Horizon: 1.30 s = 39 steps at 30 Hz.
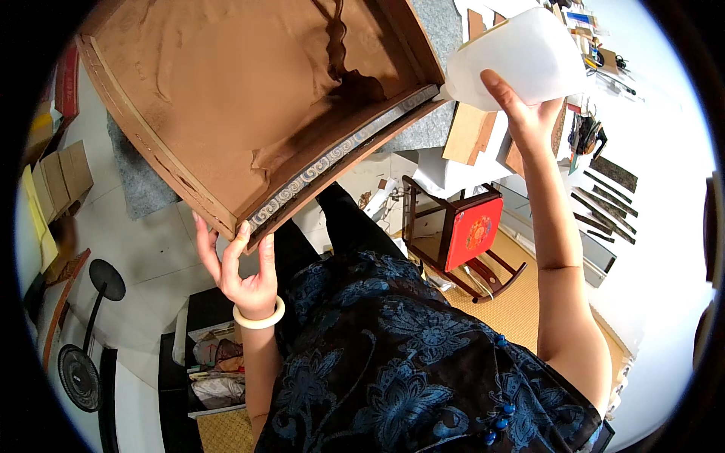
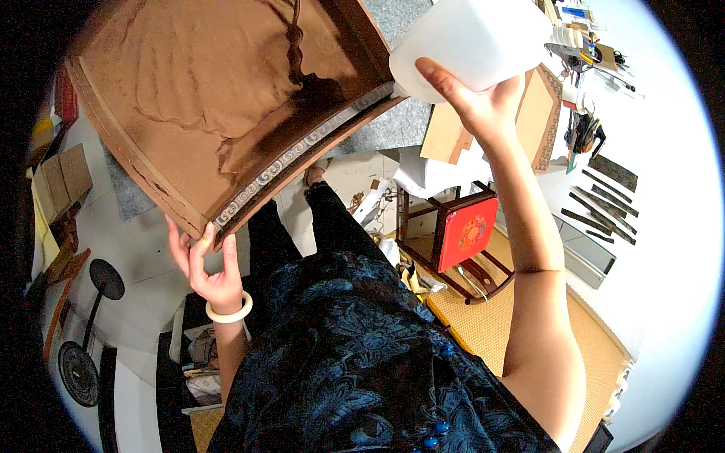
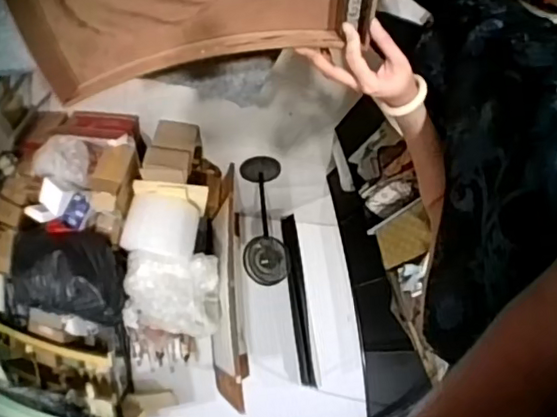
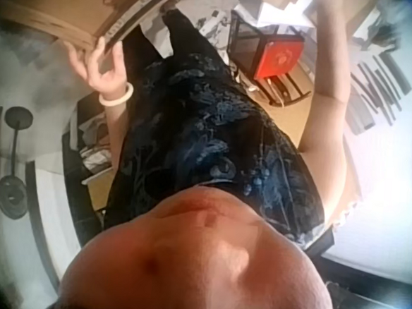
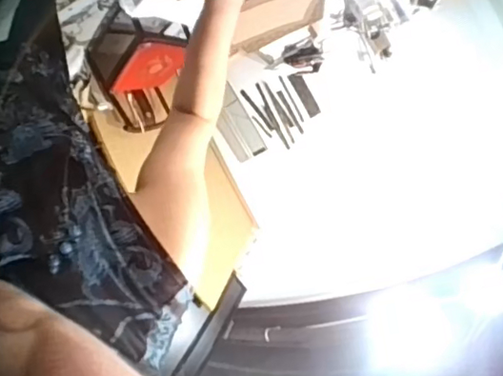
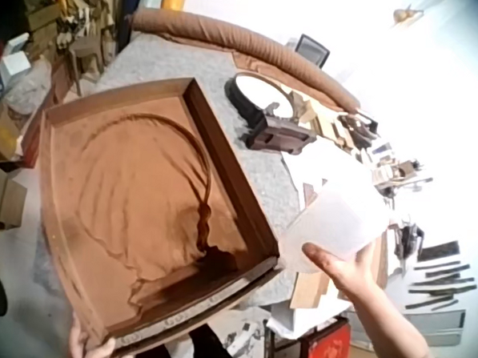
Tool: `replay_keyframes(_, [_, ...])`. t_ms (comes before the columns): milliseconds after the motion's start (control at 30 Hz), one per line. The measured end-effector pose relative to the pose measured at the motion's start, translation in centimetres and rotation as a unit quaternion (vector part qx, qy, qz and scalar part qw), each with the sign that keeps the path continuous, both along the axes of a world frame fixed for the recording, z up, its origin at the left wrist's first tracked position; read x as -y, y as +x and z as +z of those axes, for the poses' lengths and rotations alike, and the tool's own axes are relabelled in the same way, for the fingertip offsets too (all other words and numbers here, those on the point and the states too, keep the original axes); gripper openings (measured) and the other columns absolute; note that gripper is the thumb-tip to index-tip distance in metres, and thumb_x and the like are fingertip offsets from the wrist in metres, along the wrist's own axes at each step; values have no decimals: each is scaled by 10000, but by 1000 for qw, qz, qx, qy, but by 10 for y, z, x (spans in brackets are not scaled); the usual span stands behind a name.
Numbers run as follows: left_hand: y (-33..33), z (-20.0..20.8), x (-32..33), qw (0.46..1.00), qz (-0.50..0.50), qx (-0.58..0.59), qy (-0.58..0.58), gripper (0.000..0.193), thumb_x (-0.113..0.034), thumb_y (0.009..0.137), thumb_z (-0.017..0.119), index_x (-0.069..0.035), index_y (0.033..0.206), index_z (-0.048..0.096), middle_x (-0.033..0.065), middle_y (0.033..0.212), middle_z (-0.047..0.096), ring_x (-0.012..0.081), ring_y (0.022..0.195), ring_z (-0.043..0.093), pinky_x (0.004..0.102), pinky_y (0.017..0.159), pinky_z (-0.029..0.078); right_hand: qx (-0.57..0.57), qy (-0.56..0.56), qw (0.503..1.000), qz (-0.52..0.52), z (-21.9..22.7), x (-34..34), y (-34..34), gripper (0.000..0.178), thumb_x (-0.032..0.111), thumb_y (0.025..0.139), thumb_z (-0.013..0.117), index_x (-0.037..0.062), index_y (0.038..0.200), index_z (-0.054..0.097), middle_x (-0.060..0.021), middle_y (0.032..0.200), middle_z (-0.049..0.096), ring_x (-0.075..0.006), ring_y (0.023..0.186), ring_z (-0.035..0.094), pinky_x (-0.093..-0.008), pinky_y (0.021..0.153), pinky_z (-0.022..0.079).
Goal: The person assembles a decorative wooden tray by applying glue to its edges and attaching a patterned trim strip. They use a squeeze bottle to apply adhesive and a small blue tool to press the trim into place, working on a cluttered workbench.
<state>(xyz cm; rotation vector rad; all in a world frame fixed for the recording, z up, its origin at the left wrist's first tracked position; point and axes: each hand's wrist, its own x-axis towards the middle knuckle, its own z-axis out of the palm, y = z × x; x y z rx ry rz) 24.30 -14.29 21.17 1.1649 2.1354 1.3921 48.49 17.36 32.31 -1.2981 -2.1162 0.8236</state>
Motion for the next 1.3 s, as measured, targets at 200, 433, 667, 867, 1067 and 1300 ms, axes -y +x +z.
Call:
replay_keyframes(200, [-3,7,-3,999,-28,-22,-3,267,-32,843,760,-27,1098,680,240,1526,350,316,1151,564,409,964,471,-25,-4,1000,-4,-12,18,12,542,212,732,879,-11,1149,615,-107,1026,675,-205,934,663,-358,833,553])
replay_keyframes(433, [-2,8,-4,1000,-26,-11,0,255,-28,839,764,-24,1080,680,231,1533,344,296,1134,566,391,957,474,-49,-16,998,-19,-21,53,-8,599,215,678,916,-43,1139,634,-143,993,720,-225,891,715,-341,767,599])
replay_keyframes(667, [-2,8,-4,1000,-22,0,7,263,-18,829,773,-29,1075,680,227,1535,342,302,1149,564,400,953,484,-112,-59,992,-20,-19,77,-37,623,218,661,930,-47,1129,616,-131,1000,710,-229,896,710,-345,773,597])
replay_keyframes(867, [-4,4,-2,1000,-15,-12,10,298,-67,801,814,-46,1078,707,231,1519,370,327,1195,547,414,965,478,-106,-95,990,-3,-18,95,-54,620,225,676,919,-28,1154,615,-122,1012,711,-218,922,707,-337,784,587])
replay_keyframes(1067, [-5,3,0,1000,-5,-10,0,329,-105,763,845,-65,1063,715,273,1496,392,378,1294,495,456,1023,433,-69,-85,989,101,-26,109,-54,602,222,728,867,-1,1227,615,-125,1114,700,-219,992,691,-371,846,570])
replay_keyframes(1300, [-7,7,-1,1000,10,-10,-13,315,-137,737,863,-46,1008,731,286,1468,431,391,1290,515,442,1037,434,49,-304,933,188,-30,138,-65,522,448,866,616,267,1352,566,8,1447,500,-266,1382,408,-460,1167,287])
